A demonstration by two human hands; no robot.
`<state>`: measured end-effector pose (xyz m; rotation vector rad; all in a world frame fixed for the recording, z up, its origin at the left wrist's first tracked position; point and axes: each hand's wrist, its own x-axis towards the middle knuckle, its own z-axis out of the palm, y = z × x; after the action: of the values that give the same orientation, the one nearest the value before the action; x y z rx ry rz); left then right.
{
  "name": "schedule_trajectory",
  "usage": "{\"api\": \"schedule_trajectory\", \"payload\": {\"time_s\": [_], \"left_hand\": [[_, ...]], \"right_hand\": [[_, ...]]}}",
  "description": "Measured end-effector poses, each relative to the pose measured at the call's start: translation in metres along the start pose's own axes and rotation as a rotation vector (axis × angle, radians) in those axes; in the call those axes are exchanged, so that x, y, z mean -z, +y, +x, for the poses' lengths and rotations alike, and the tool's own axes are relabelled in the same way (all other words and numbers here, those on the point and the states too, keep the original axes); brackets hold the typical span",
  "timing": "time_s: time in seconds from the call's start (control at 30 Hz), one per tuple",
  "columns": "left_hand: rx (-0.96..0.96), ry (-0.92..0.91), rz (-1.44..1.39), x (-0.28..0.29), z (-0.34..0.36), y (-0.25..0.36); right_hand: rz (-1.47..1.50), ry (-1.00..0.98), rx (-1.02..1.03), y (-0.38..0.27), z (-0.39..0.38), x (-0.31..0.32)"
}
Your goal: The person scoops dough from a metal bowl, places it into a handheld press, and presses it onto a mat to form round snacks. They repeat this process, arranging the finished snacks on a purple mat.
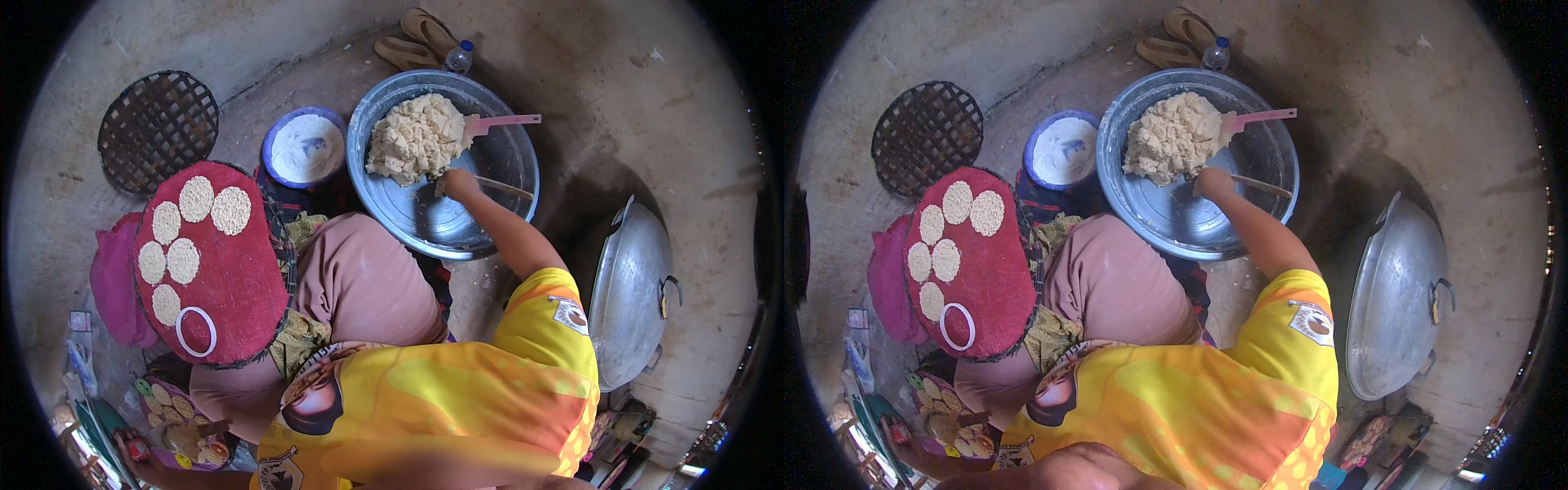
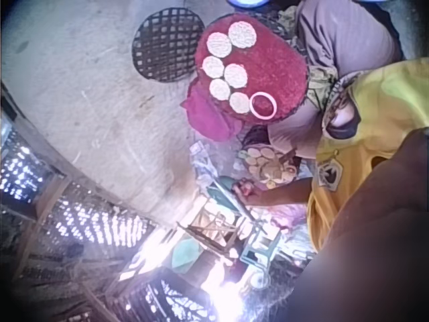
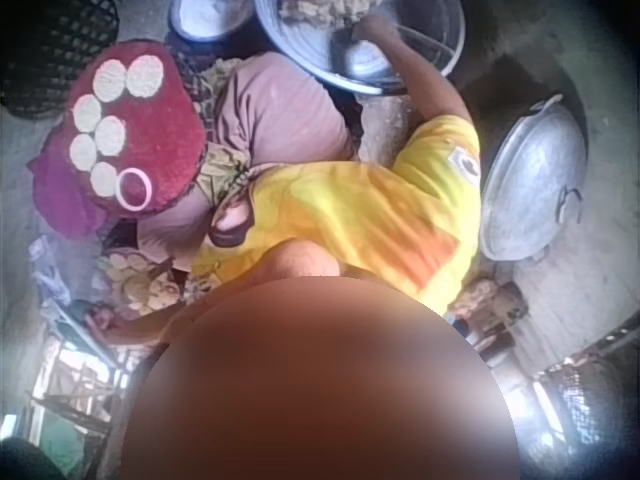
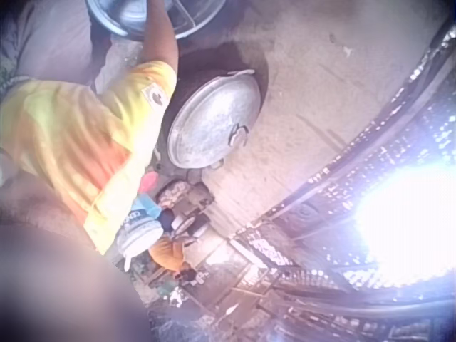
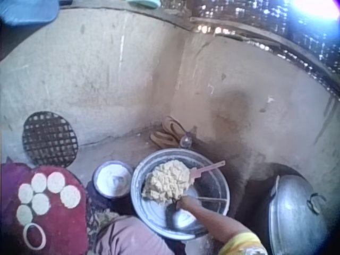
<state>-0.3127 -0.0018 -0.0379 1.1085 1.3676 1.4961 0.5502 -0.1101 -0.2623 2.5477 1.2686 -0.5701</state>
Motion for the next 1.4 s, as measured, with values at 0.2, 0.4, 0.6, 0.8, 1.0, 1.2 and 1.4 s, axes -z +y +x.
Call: {"api": "schedule_trajectory", "payload": {"time_s": [0.2, 0.4, 0.6, 0.8, 1.0, 1.2, 1.4], "left_hand": [[0.010, 0.001, 0.005, 0.000, -0.001, -0.004], [0.018, -0.002, 0.006, -0.001, -0.003, -0.003], [0.016, -0.013, 0.012, -0.002, -0.005, -0.004], [0.001, -0.039, 0.034, -0.001, -0.006, -0.005], [0.058, -0.036, -0.012, -0.017, -0.009, 0.000], [0.074, -0.014, -0.039, -0.035, -0.014, 0.009], [0.062, -0.147, 0.023, -0.040, -0.014, 0.011]], "right_hand": [[-0.164, -0.239, 0.301, 0.003, -0.026, -0.033], [-0.348, -0.641, 0.531, -0.011, -0.016, -0.029], [-0.179, -0.394, 0.294, -0.013, -0.011, -0.044], [-0.111, -0.707, 0.643, -0.008, 0.015, -0.057], [-0.063, -0.502, 0.312, -0.012, 0.016, -0.057], [-0.077, -0.630, 0.336, -0.019, 0.017, -0.045], [-0.274, -0.470, 0.742, -0.033, 0.002, -0.027]]}}
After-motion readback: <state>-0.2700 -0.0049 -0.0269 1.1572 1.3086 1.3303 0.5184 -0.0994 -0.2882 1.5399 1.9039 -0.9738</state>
